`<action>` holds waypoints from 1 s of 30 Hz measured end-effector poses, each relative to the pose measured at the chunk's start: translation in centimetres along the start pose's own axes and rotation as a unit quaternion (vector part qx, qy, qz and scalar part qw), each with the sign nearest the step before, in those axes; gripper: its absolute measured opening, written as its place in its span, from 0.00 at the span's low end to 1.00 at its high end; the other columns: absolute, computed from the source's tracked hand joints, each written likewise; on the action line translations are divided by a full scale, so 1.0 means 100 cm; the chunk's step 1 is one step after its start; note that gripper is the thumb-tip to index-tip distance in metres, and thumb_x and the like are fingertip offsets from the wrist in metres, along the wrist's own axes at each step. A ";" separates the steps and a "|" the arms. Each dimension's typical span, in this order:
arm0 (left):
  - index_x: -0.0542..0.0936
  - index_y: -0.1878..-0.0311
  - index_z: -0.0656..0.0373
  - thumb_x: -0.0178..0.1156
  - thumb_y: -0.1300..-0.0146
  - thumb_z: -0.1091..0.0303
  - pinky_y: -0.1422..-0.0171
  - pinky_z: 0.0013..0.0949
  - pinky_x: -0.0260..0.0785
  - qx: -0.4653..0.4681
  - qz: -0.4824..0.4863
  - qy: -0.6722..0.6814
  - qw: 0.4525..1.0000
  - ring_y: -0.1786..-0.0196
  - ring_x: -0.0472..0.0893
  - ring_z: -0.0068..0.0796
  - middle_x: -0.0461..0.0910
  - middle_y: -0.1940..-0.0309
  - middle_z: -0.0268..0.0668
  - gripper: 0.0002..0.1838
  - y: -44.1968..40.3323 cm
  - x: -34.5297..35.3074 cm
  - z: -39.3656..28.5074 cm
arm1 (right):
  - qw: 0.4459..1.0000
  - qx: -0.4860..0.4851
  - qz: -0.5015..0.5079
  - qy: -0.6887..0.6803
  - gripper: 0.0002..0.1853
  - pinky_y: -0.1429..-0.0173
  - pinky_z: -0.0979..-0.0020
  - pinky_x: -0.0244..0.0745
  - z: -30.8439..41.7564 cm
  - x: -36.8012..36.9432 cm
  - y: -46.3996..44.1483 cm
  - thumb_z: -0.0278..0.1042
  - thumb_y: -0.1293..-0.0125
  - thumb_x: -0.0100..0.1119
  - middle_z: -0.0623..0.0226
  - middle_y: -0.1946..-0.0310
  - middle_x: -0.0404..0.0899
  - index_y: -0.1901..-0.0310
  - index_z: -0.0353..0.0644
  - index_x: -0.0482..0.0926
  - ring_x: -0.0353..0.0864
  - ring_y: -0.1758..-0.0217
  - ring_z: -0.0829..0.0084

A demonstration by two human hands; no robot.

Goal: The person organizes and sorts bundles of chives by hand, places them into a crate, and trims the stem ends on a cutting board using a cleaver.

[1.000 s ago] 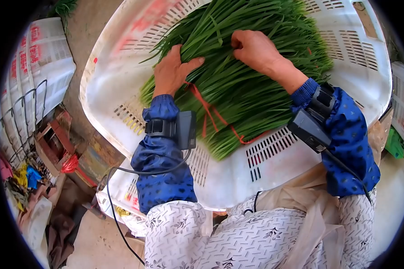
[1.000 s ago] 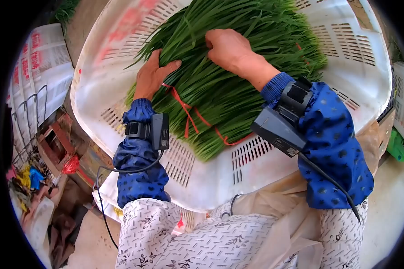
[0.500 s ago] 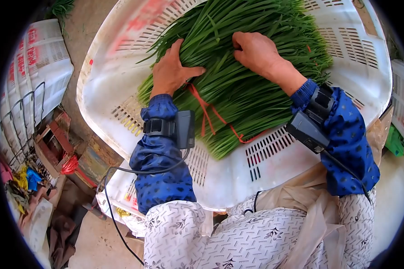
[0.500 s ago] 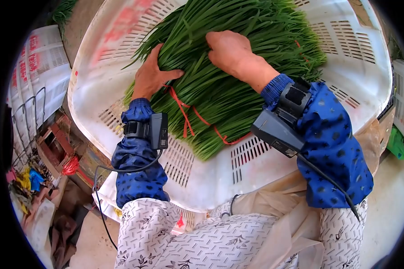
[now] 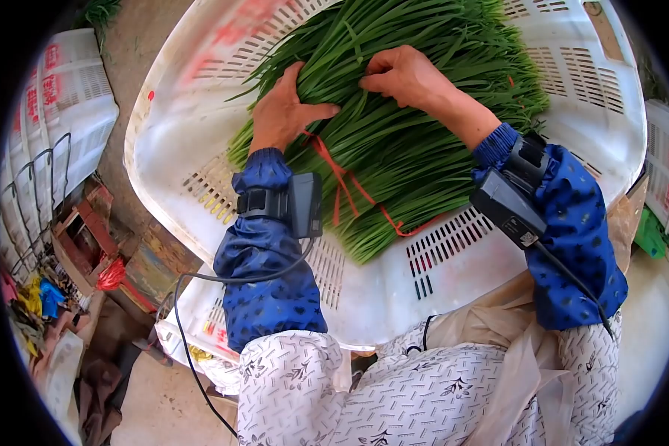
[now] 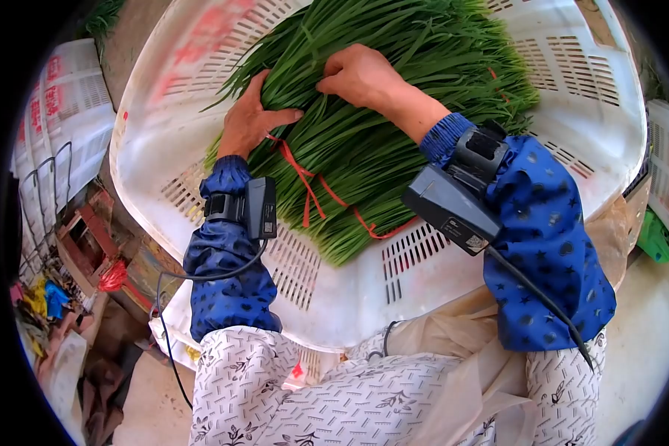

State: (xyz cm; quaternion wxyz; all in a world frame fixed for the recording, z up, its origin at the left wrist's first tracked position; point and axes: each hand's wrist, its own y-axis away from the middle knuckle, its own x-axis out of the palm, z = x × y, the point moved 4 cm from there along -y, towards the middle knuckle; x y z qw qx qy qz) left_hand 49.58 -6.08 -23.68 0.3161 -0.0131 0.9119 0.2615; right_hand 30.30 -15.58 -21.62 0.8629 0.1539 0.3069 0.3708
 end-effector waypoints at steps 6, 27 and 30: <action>0.70 0.33 0.54 0.77 0.62 0.49 0.42 0.39 0.71 -0.005 -0.001 0.004 1.000 0.47 0.81 0.43 0.82 0.47 0.42 0.49 0.000 0.000 -0.002 | 0.981 0.033 0.071 -0.176 0.13 0.69 0.71 0.75 0.016 0.010 0.012 0.34 0.45 0.65 0.64 0.74 0.81 0.63 0.32 0.84 0.81 0.74 0.74; 0.67 0.28 0.56 0.79 0.62 0.48 0.42 0.34 0.71 0.010 0.011 -0.033 0.999 0.47 0.82 0.35 0.84 0.48 0.39 0.55 -0.009 0.003 0.008 | 0.994 -0.103 0.041 -0.009 0.09 0.65 0.66 0.74 0.012 0.034 0.021 0.26 0.43 0.61 0.60 0.76 0.79 0.60 0.33 0.82 0.78 0.73 0.69; 0.66 0.28 0.54 0.78 0.61 0.48 0.41 0.37 0.71 -0.016 0.025 -0.047 0.998 0.46 0.82 0.40 0.83 0.48 0.43 0.55 -0.006 0.000 0.000 | 0.992 -0.101 0.046 -0.056 0.09 0.64 0.63 0.73 0.024 0.036 0.019 0.30 0.42 0.60 0.58 0.75 0.79 0.63 0.34 0.81 0.77 0.70 0.64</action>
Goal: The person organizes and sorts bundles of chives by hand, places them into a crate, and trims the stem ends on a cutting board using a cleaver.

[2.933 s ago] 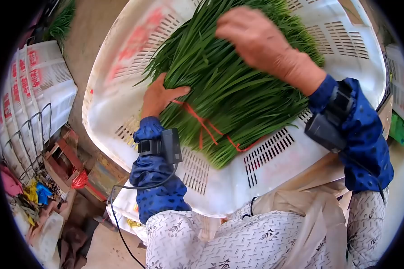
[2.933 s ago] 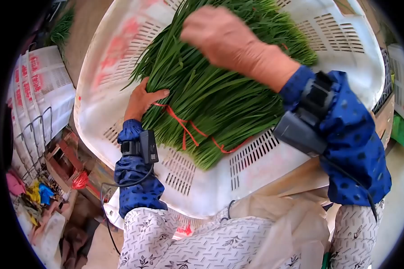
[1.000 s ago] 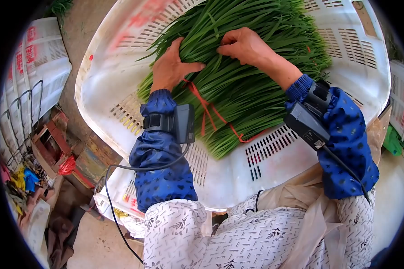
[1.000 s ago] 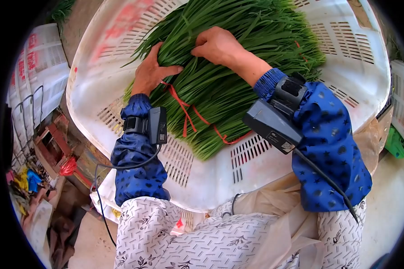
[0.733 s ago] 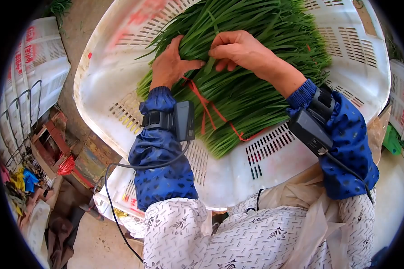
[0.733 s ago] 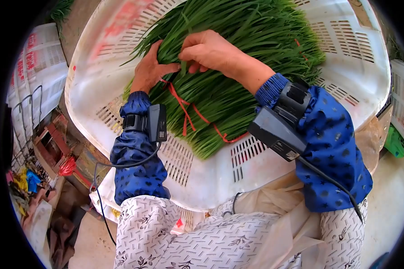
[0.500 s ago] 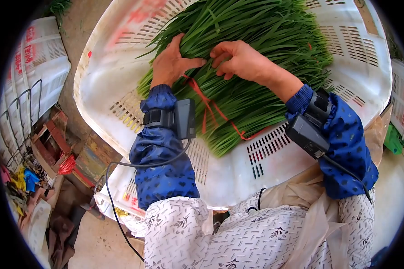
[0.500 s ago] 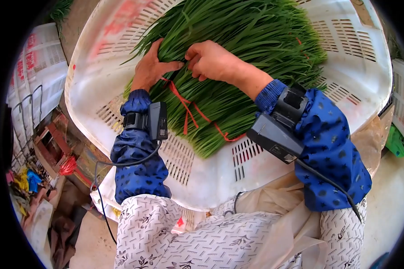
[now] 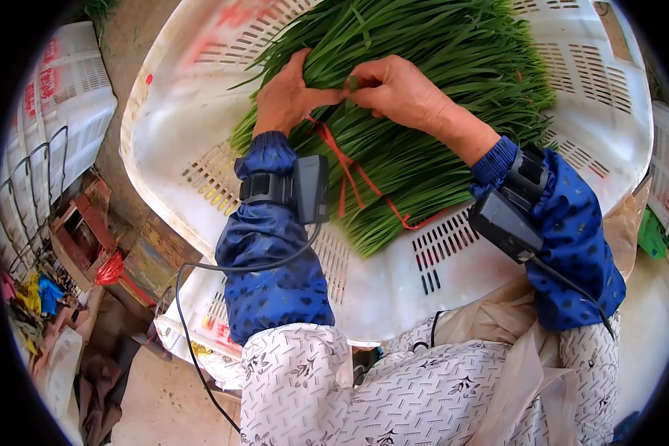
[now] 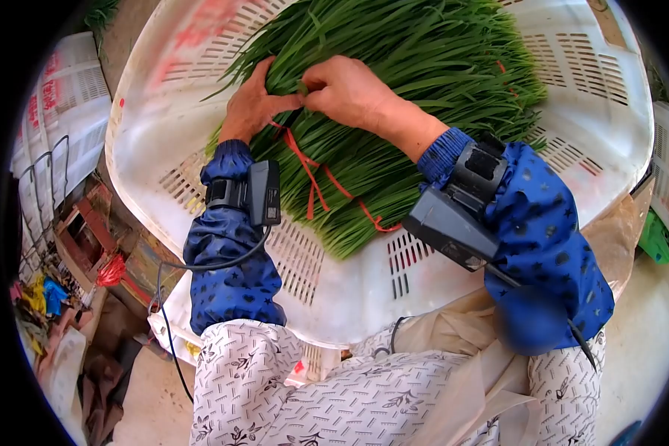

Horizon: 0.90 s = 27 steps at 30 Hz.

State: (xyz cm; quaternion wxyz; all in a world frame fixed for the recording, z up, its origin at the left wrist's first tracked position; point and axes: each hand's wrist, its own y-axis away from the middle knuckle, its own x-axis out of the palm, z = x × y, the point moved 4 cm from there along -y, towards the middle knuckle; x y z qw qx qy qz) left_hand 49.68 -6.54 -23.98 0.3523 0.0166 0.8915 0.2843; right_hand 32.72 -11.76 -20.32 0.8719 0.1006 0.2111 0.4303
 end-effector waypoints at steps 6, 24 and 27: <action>0.70 0.33 0.53 0.76 0.61 0.45 0.43 0.42 0.73 0.048 -0.056 -0.018 0.997 0.47 0.83 0.47 0.85 0.51 0.45 0.49 -0.001 0.002 0.004 | 0.999 -0.013 -0.036 0.031 0.10 0.58 0.53 0.75 0.006 0.008 0.003 0.35 0.41 0.58 0.50 0.69 0.82 0.64 0.37 0.82 0.81 0.62 0.46; 0.59 0.27 0.64 0.78 0.56 0.49 0.40 0.40 0.73 0.023 0.136 0.060 0.989 0.46 0.82 0.45 0.81 0.46 0.51 0.57 -0.025 0.007 0.013 | 0.919 -0.309 0.030 0.243 0.10 0.60 0.63 0.80 0.035 0.075 0.064 0.27 0.52 0.63 0.62 0.69 0.76 0.66 0.41 0.74 0.81 0.63 0.58; 0.55 0.26 0.68 0.77 0.55 0.46 0.36 0.40 0.70 0.054 0.160 0.040 0.985 0.40 0.79 0.47 0.78 0.42 0.54 0.60 -0.036 0.012 0.025 | 0.925 -0.295 0.052 0.233 0.03 0.65 0.66 0.80 0.048 0.127 0.090 0.29 0.47 0.58 0.66 0.73 0.75 0.71 0.44 0.74 0.82 0.66 0.65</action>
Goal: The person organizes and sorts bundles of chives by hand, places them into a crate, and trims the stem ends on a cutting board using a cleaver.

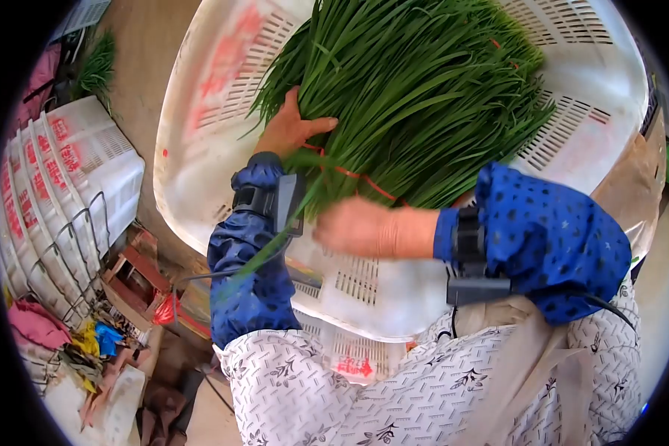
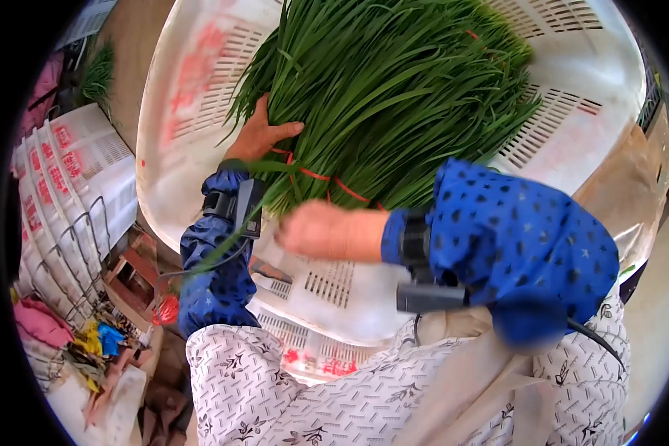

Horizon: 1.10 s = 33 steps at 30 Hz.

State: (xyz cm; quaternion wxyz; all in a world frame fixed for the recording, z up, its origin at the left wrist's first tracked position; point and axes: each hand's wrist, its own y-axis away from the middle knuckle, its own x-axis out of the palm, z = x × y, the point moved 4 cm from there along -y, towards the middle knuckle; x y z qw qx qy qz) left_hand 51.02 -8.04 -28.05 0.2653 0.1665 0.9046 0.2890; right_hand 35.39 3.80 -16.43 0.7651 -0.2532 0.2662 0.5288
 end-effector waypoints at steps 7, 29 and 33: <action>0.51 0.25 0.68 0.75 0.56 0.37 0.39 0.44 0.72 -0.014 -0.013 -0.066 0.998 0.41 0.78 0.56 0.71 0.38 0.63 0.65 0.006 0.001 -0.003 | 0.982 -0.098 0.095 -0.131 0.04 0.67 0.63 0.79 0.062 -0.031 0.024 0.28 0.49 0.59 0.60 0.78 0.77 0.74 0.39 0.75 0.83 0.72 0.60; 0.57 0.28 0.68 0.69 0.48 0.37 0.35 0.41 0.68 -0.026 -0.003 0.001 1.000 0.38 0.78 0.50 0.77 0.41 0.58 0.56 0.008 0.000 -0.013 | 0.958 -0.006 0.025 0.285 0.17 0.45 0.60 0.69 -0.125 -0.071 0.016 0.34 0.51 0.63 0.67 0.56 0.76 0.57 0.45 0.79 0.74 0.48 0.65; 0.59 0.28 0.67 0.69 0.48 0.36 0.36 0.42 0.68 -0.027 -0.024 -0.017 0.999 0.38 0.77 0.52 0.76 0.42 0.59 0.56 0.017 -0.003 -0.030 | 0.948 0.016 -0.109 0.297 0.07 0.51 0.63 0.70 -0.152 -0.134 0.033 0.28 0.52 0.61 0.66 0.65 0.75 0.68 0.44 0.80 0.76 0.55 0.62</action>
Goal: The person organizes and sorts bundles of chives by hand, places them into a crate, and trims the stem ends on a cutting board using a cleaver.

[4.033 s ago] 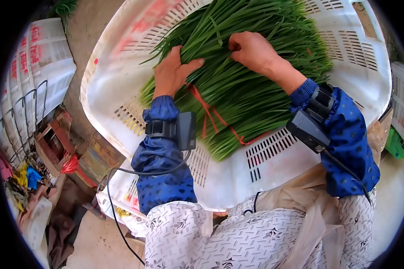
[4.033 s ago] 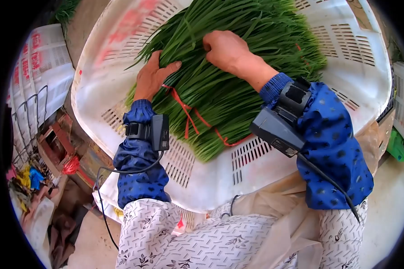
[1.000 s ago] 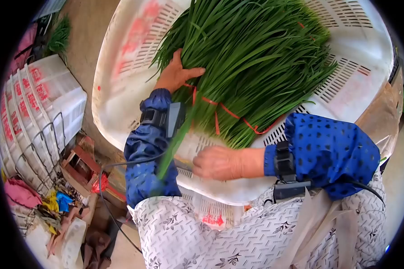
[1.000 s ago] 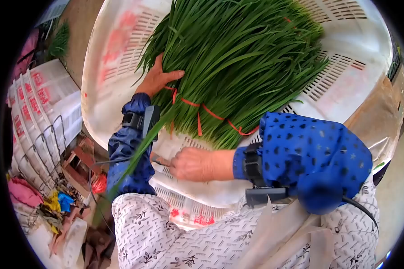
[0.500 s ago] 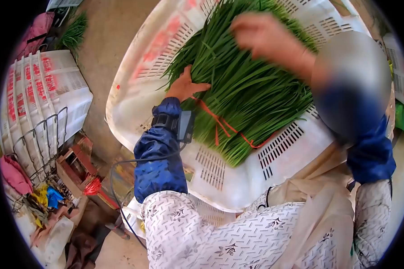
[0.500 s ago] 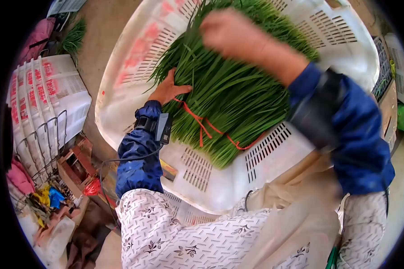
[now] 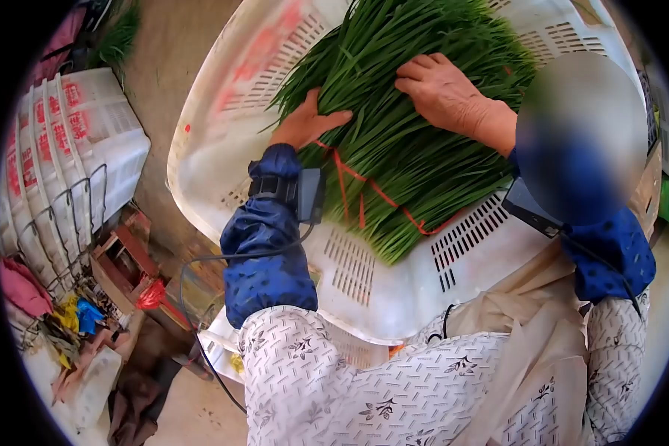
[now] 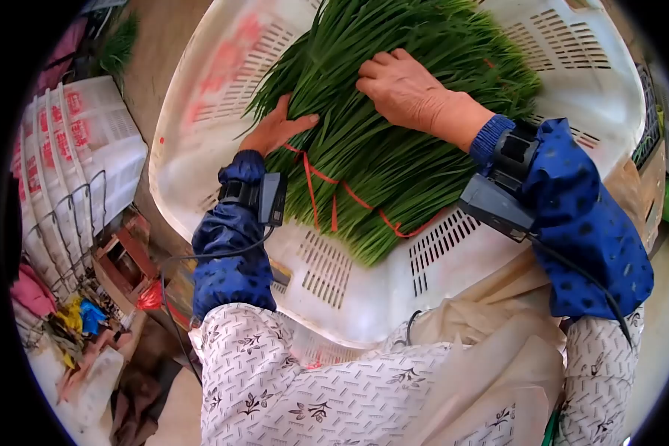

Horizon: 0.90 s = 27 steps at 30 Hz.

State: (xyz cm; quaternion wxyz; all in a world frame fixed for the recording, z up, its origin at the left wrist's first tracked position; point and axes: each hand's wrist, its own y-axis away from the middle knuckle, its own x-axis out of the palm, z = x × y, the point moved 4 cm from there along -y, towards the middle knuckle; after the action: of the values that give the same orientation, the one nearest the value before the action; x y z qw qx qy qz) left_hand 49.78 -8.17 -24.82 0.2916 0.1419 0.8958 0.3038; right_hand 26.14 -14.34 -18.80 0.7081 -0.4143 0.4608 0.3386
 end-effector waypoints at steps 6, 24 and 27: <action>0.59 0.27 0.59 0.66 0.48 0.35 0.40 0.54 0.69 0.008 -0.092 -0.166 0.982 0.41 0.75 0.62 0.73 0.41 0.60 0.54 0.014 0.016 0.001 | 0.976 -0.014 -0.100 -0.192 0.06 0.56 0.63 0.74 0.052 -0.022 -0.036 0.26 0.52 0.60 0.65 0.68 0.74 0.70 0.42 0.75 0.76 0.59 0.61; 0.60 0.27 0.66 0.68 0.47 0.41 0.36 0.43 0.68 0.031 -0.041 -0.032 0.998 0.37 0.75 0.52 0.73 0.39 0.58 0.53 0.012 0.007 0.005 | 0.994 -0.061 0.077 -0.053 0.02 0.51 0.68 0.70 0.076 0.018 -0.036 0.31 0.53 0.61 0.69 0.66 0.74 0.75 0.44 0.79 0.75 0.57 0.69; 0.60 0.27 0.65 0.68 0.49 0.40 0.36 0.43 0.68 -0.002 -0.029 -0.025 0.999 0.37 0.75 0.51 0.74 0.40 0.58 0.53 0.012 0.007 0.007 | 0.991 -0.058 0.100 -0.071 0.02 0.50 0.68 0.73 0.072 0.020 -0.036 0.30 0.52 0.62 0.69 0.65 0.80 0.75 0.46 0.83 0.79 0.56 0.67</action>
State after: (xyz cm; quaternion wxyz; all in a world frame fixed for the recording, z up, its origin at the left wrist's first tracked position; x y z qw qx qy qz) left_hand 49.71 -6.62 -24.80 0.3227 0.1231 0.8914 0.2935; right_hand 32.60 -9.19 -18.04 0.6763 -0.3814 0.4283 0.4623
